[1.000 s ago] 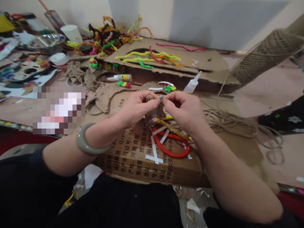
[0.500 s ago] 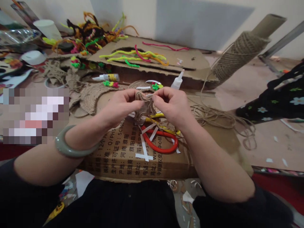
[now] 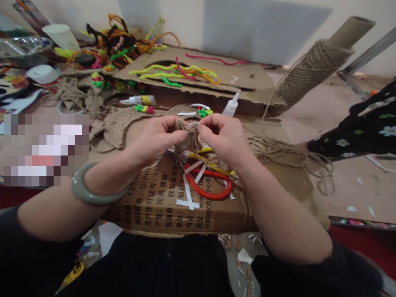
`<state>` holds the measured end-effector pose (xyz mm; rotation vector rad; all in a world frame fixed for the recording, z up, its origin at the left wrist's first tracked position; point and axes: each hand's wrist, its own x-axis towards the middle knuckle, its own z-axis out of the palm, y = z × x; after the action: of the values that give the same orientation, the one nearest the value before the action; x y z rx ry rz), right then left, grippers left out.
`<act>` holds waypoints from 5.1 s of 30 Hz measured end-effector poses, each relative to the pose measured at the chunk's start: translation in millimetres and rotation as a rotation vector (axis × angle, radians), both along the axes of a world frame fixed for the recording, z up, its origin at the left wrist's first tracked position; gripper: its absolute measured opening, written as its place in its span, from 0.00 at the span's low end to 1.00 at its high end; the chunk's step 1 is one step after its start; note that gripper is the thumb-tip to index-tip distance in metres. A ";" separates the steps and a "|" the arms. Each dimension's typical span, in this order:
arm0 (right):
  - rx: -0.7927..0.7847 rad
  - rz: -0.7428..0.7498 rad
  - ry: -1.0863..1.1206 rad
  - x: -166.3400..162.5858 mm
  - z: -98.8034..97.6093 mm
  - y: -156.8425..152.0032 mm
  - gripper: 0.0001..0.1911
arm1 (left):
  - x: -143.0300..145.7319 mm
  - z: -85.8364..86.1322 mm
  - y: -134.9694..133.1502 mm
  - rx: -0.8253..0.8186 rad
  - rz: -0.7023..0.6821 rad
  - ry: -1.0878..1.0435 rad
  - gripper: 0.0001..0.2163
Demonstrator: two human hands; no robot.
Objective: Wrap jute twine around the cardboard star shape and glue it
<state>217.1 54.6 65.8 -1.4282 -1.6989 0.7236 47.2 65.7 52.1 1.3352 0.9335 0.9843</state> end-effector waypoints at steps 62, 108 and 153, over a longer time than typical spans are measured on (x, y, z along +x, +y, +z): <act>0.024 0.113 0.098 2.4 -8.8 3.9 0.14 | -0.7 1.7 3.2 -0.098 0.053 -0.004 0.04; 0.136 0.066 -0.068 -3.1 -8.3 2.3 0.08 | 2.0 1.0 -0.5 -0.024 0.066 0.129 0.02; 0.071 0.137 0.108 -1.9 -14.4 4.8 0.10 | -0.5 1.9 4.9 -0.137 0.040 -0.066 0.02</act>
<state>215.2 59.4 51.3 -1.2116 -1.7331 0.7932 46.7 70.7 54.0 1.1664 0.9633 0.9717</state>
